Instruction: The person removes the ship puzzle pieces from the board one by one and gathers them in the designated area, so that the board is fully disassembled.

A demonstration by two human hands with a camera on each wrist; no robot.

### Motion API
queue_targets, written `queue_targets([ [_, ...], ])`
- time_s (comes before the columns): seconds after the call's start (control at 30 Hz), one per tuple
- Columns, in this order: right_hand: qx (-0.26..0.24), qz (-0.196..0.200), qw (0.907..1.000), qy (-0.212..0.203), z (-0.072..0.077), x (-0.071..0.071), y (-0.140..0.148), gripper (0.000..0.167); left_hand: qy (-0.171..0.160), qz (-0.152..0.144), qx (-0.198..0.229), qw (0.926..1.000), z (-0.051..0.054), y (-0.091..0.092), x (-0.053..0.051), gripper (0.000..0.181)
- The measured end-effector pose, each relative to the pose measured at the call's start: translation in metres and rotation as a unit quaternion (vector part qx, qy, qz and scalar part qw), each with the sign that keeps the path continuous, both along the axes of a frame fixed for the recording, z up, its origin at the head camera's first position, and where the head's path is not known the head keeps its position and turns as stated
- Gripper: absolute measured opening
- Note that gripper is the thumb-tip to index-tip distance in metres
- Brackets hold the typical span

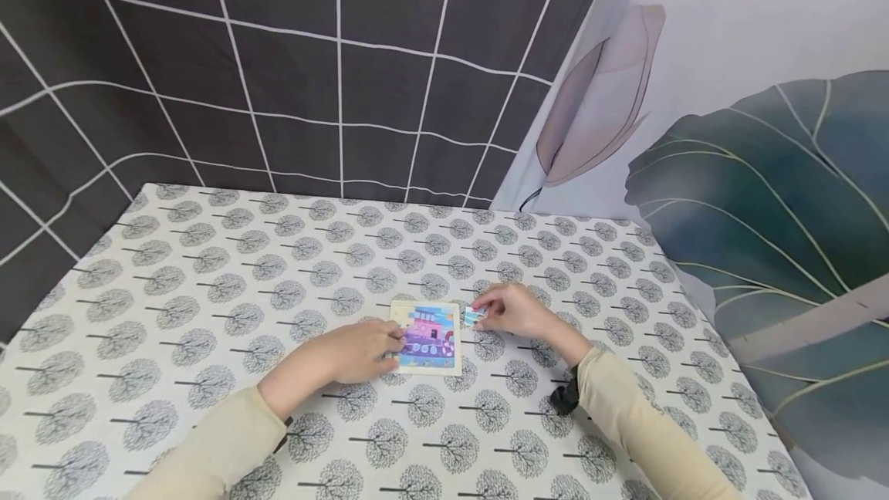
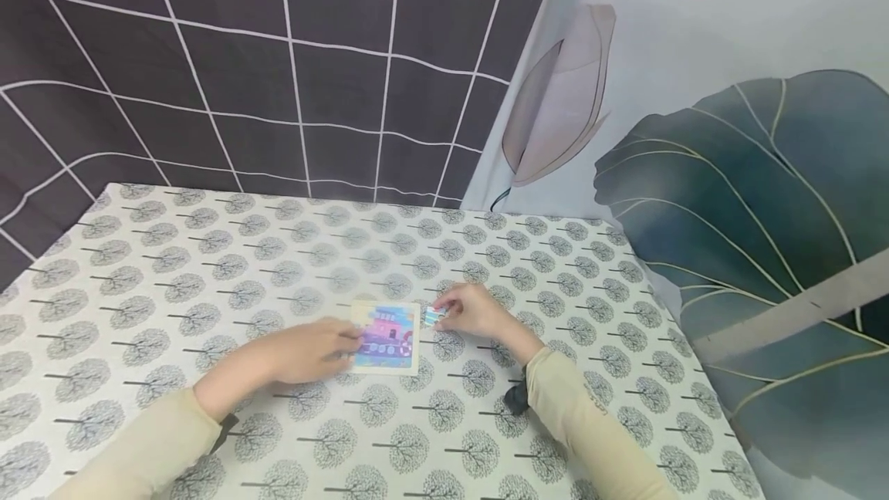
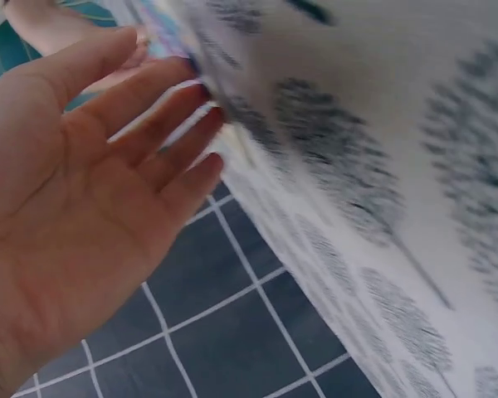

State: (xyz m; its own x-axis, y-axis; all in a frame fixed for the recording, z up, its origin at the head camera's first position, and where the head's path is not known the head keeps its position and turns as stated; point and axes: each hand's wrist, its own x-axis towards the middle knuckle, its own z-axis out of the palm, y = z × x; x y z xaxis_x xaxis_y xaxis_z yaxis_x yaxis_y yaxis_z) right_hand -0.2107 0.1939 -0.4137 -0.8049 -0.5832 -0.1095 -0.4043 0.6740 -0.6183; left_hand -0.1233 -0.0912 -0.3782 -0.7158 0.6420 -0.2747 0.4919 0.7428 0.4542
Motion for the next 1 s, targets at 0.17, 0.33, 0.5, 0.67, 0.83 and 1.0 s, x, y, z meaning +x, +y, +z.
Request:
queue_targets([
  [0.17,0.026,-0.031,0.9990,-0.017,0.002,0.002,-0.005,0.033,-0.040,0.034,0.011,0.9986,-0.001,0.002,0.004,0.057],
  [0.33,0.057,-0.040,0.9975,0.011,0.003,0.007,-0.010,0.032,0.039,0.019,-0.003,0.9991,-0.007,0.009,0.006,0.057],
  [0.5,0.055,-0.026,0.9975,0.036,0.005,0.011,-0.007,0.032,0.120,-0.002,-0.036,0.9921,-0.014,0.019,0.006,0.059],
  [0.67,0.058,-0.006,0.9967,0.057,0.003,0.015,-0.002,0.033,0.136,-0.013,-0.020,0.9904,-0.021,0.026,0.006,0.064],
  [0.83,0.049,0.005,0.9976,0.048,0.000,0.014,0.001,0.034,0.127,-0.037,-0.028,0.9908,-0.023,0.031,0.003,0.066],
  [1.0,0.041,-0.002,0.9989,0.023,-0.001,0.011,0.002,0.038,0.139,-0.056,-0.078,0.9857,-0.023,0.034,-0.001,0.065],
])
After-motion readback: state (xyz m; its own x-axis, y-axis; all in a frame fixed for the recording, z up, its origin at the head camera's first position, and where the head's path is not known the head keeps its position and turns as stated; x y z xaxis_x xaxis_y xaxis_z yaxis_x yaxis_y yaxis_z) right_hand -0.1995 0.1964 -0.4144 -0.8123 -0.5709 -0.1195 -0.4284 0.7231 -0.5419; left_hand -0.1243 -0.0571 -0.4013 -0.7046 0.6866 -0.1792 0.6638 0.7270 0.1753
